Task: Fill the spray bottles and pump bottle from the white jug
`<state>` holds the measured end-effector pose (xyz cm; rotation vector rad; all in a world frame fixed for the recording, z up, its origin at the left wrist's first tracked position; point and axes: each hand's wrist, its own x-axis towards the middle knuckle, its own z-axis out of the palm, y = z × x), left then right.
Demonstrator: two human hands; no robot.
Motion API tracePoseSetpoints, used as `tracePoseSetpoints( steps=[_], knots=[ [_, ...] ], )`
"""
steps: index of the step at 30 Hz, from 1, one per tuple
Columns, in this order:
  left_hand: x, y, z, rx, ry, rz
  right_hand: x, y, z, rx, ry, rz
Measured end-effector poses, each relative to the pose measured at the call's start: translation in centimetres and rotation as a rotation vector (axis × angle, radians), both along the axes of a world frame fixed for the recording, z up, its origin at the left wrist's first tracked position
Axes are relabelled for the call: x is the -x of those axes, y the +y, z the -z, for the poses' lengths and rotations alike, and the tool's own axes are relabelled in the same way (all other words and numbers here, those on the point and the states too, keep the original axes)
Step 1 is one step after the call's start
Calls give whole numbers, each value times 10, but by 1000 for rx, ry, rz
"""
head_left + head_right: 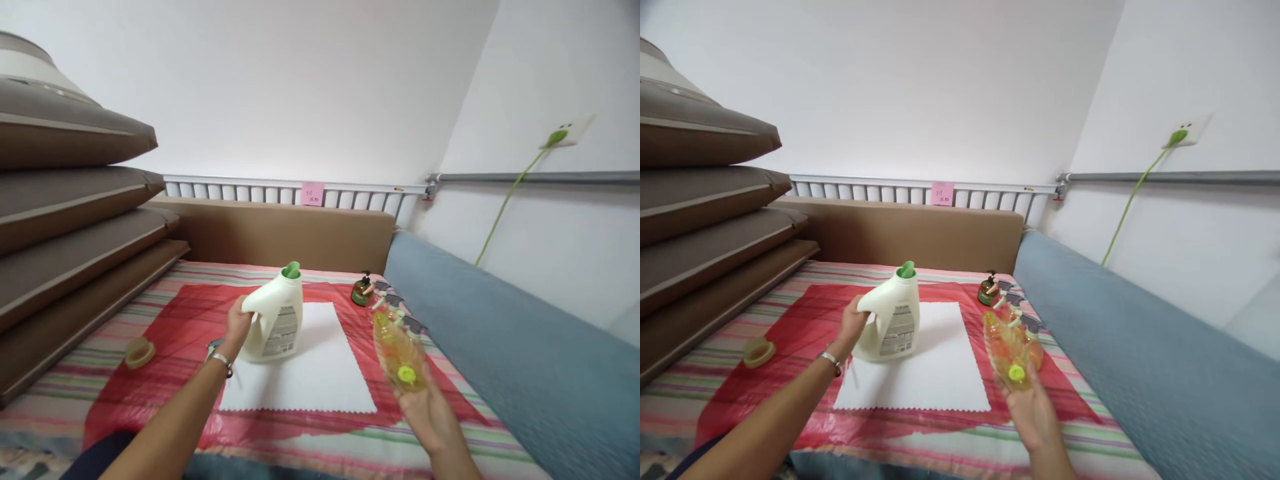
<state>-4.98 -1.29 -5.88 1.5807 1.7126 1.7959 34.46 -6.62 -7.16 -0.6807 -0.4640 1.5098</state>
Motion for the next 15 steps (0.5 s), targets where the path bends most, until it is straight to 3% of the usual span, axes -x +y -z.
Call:
tracePoseSetpoints(
  steps=[5,15],
  knots=[
    [-1,10,24,-6,-186,-16,10,-21,41,127,154,-111],
    [4,-9,47,188,-244,73,13,-37,74,161,28,-225]
  ],
)
